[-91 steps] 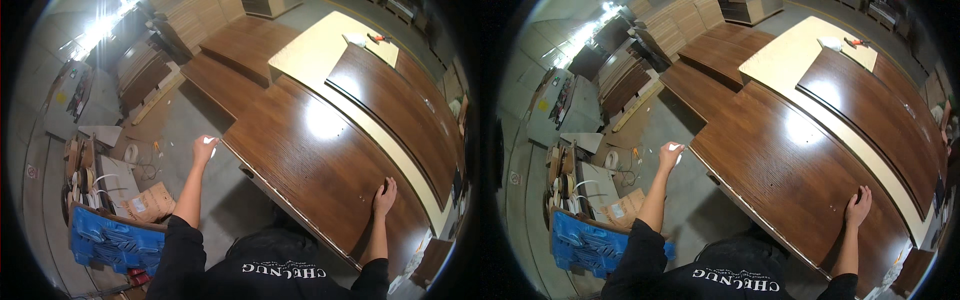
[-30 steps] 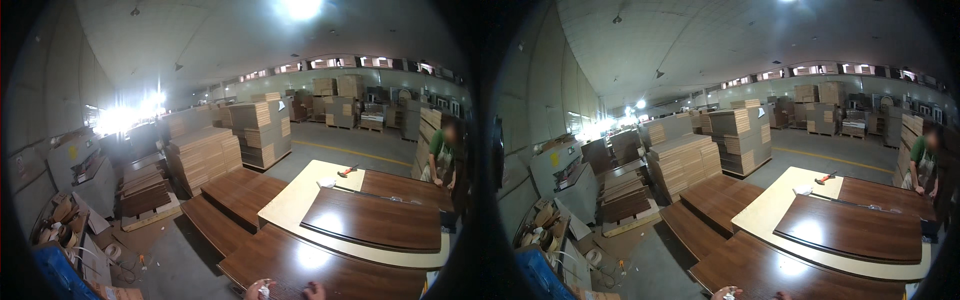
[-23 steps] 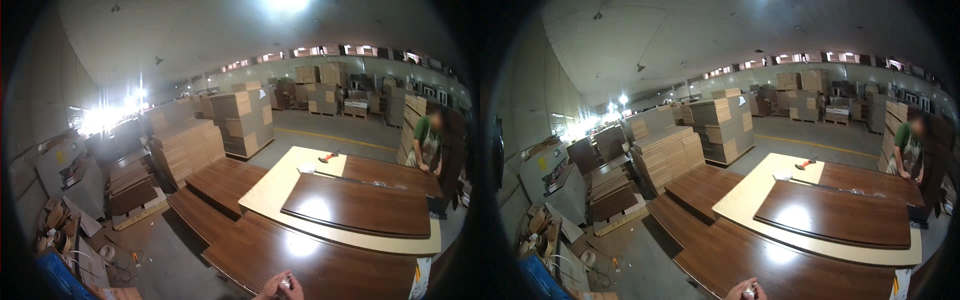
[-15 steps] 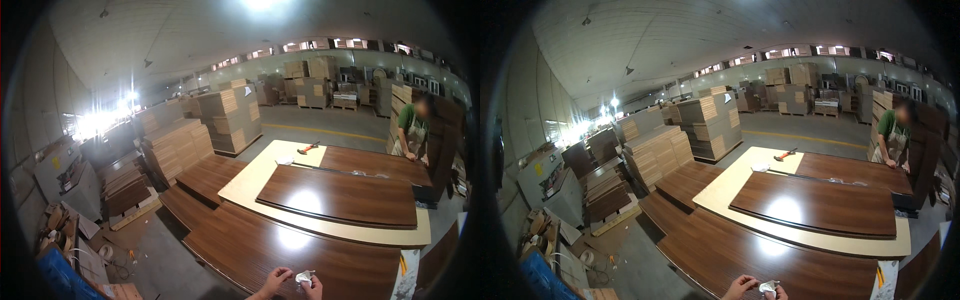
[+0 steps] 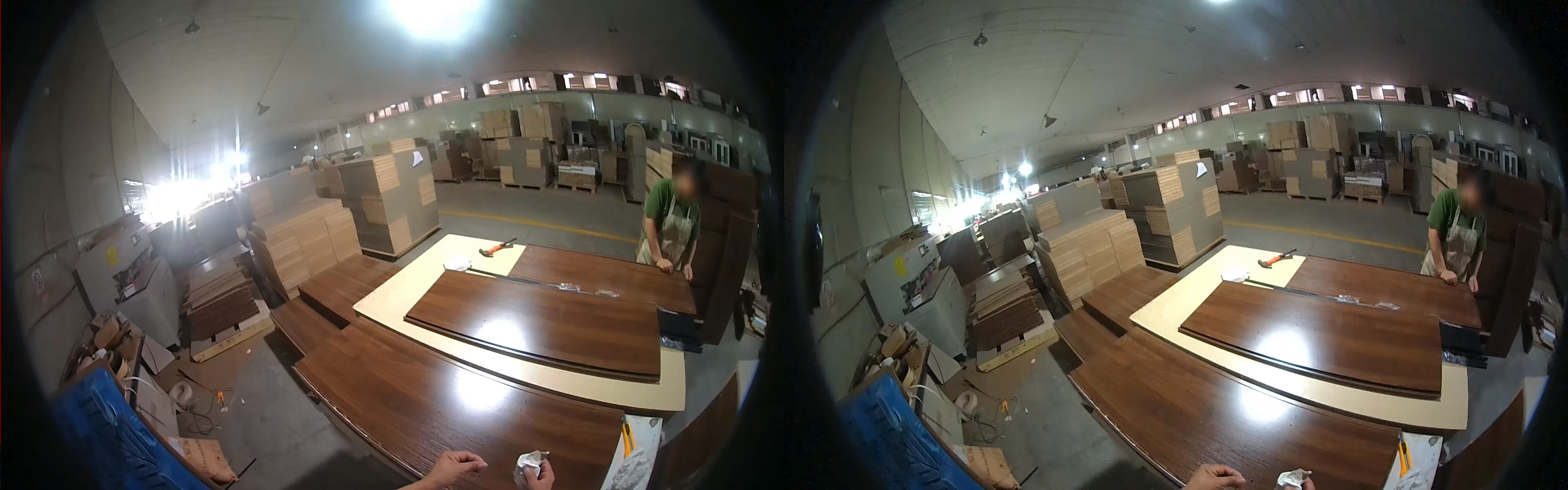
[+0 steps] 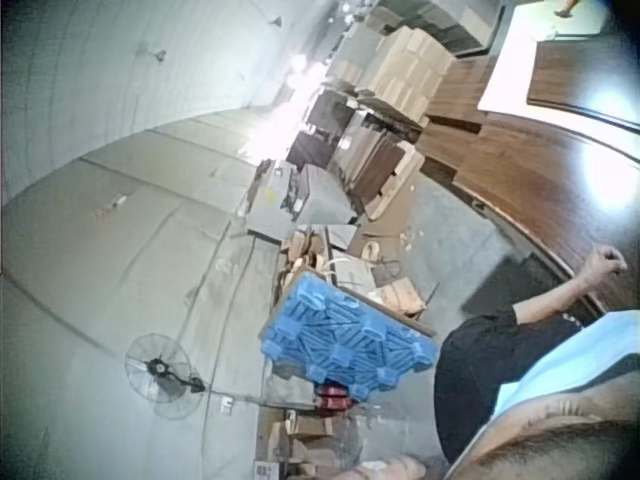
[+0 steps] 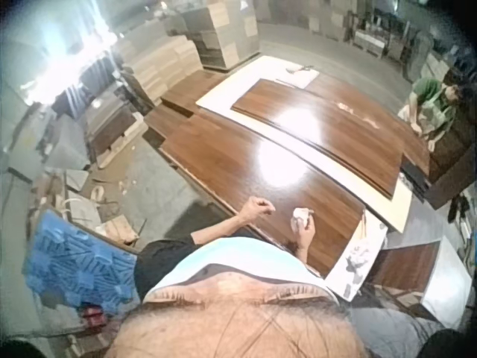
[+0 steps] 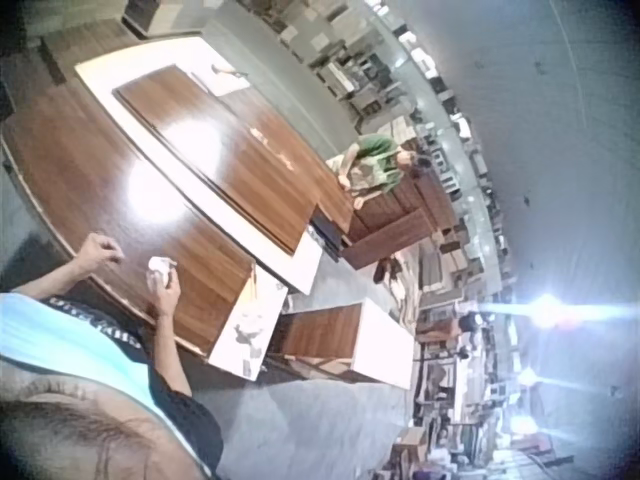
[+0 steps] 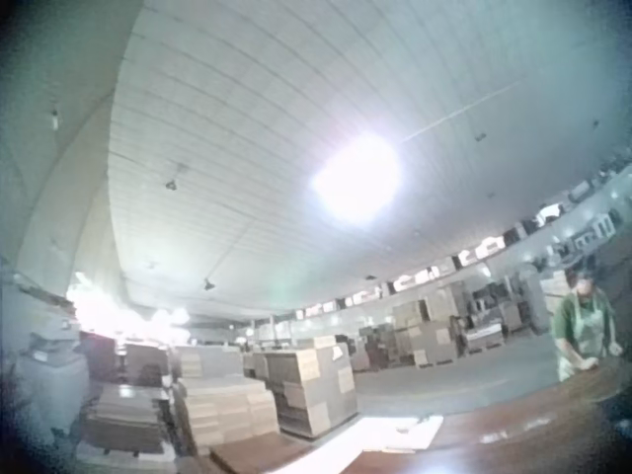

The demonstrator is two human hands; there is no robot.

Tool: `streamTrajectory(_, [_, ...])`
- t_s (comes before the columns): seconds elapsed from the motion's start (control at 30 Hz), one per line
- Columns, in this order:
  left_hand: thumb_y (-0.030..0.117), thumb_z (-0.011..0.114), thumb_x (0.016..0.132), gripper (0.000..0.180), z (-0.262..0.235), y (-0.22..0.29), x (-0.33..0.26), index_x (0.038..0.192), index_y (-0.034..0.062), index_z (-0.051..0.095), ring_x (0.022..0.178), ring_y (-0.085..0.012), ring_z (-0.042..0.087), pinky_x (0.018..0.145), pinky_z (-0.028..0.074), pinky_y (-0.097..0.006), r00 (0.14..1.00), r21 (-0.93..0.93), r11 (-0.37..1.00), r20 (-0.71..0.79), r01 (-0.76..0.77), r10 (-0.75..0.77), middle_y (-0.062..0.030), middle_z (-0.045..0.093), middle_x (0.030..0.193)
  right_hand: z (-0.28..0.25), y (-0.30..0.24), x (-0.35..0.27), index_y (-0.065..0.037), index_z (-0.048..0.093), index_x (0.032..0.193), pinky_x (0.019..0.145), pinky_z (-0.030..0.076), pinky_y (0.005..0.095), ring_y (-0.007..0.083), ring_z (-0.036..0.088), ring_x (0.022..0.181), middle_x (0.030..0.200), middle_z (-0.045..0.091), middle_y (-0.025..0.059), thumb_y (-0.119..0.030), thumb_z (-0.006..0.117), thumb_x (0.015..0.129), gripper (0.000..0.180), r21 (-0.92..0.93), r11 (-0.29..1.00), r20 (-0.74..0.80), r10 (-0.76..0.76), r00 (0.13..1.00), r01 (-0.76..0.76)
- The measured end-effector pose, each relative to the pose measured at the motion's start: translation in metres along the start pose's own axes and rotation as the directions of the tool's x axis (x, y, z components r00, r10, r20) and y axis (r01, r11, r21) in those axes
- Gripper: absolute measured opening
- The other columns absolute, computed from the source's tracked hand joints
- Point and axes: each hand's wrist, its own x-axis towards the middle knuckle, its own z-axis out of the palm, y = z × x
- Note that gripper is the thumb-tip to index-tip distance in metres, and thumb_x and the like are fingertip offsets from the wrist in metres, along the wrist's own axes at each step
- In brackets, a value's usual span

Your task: Applying edge treatment or adhesive to wood panels in a furniture factory.

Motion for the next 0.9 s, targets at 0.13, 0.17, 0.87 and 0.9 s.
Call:
streamTrajectory(0.13, [0.013, 0.065, 0.08, 0.013, -0.01, -0.002, -0.003, 0.082, 0.0013, 0.07, 0.071, -0.0089, 0.062, 0.068, 0.051, -0.026, 0.999, 0.076, 0.997, 0.038, -0.004, 0.001, -0.0038, 0.068, 0.076, -0.009, 0.026, -0.004, -0.001, 0.055, 0.115, 0.078, 0.046, 0.0259, 0.0143, 0.055, 0.093, 0.103, 0.059, 0.0056, -0.011, 0.06, 0.085, 0.032, -0.171, 0.977, -0.025, -0.137, 0.99, 0.131])
streamTrajectory(0.17, [0.013, 0.065, 0.08, 0.013, -0.012, -0.001, -0.003, 0.082, 0.0013, 0.07, 0.071, -0.0089, 0.062, 0.068, 0.051, -0.026, 0.999, 0.068, 0.998, 0.043, -0.015, 0.012, -0.0038, 0.068, 0.076, -0.005, 0.02, -0.01, -0.001, 0.056, 0.113, 0.078, 0.046, 0.026, 0.0145, 0.055, 0.092, 0.102, 0.059, 0.0057, -0.011, 0.06, 0.085, 0.03, -0.289, 0.943, -0.024, -0.18, 0.983, 0.166])
streamTrajectory(0.87, [0.006, 0.059, 0.081, 0.011, -0.093, -0.023, -0.099, 0.085, -0.0006, 0.067, 0.078, -0.0134, 0.061, 0.074, 0.048, -0.028, 0.99, -0.227, 0.966, -0.096, -0.12, 0.1, -0.0067, 0.067, 0.086, 0.106, 0.018, -0.043, -0.001, 0.053, 0.118, 0.075, 0.048, 0.0327, 0.0198, 0.058, 0.089, 0.102, 0.061, 0.0079, -0.021, 0.066, 0.082, 0.043, -0.122, 0.991, 0.156, 0.079, 0.985, -0.06])
streamTrajectory(0.9, [0.006, 0.059, 0.081, 0.011, -0.1, -0.016, -0.099, 0.085, -0.0006, 0.067, 0.078, -0.0134, 0.061, 0.074, 0.048, -0.028, 0.994, -0.224, 0.969, -0.076, -0.1, 0.085, -0.0067, 0.067, 0.086, 0.11, 0.024, -0.042, -0.001, 0.053, 0.118, 0.075, 0.048, 0.0327, 0.0198, 0.058, 0.089, 0.102, 0.061, 0.0079, -0.021, 0.066, 0.082, 0.043, -0.119, 0.99, 0.132, 0.089, 0.987, -0.073])
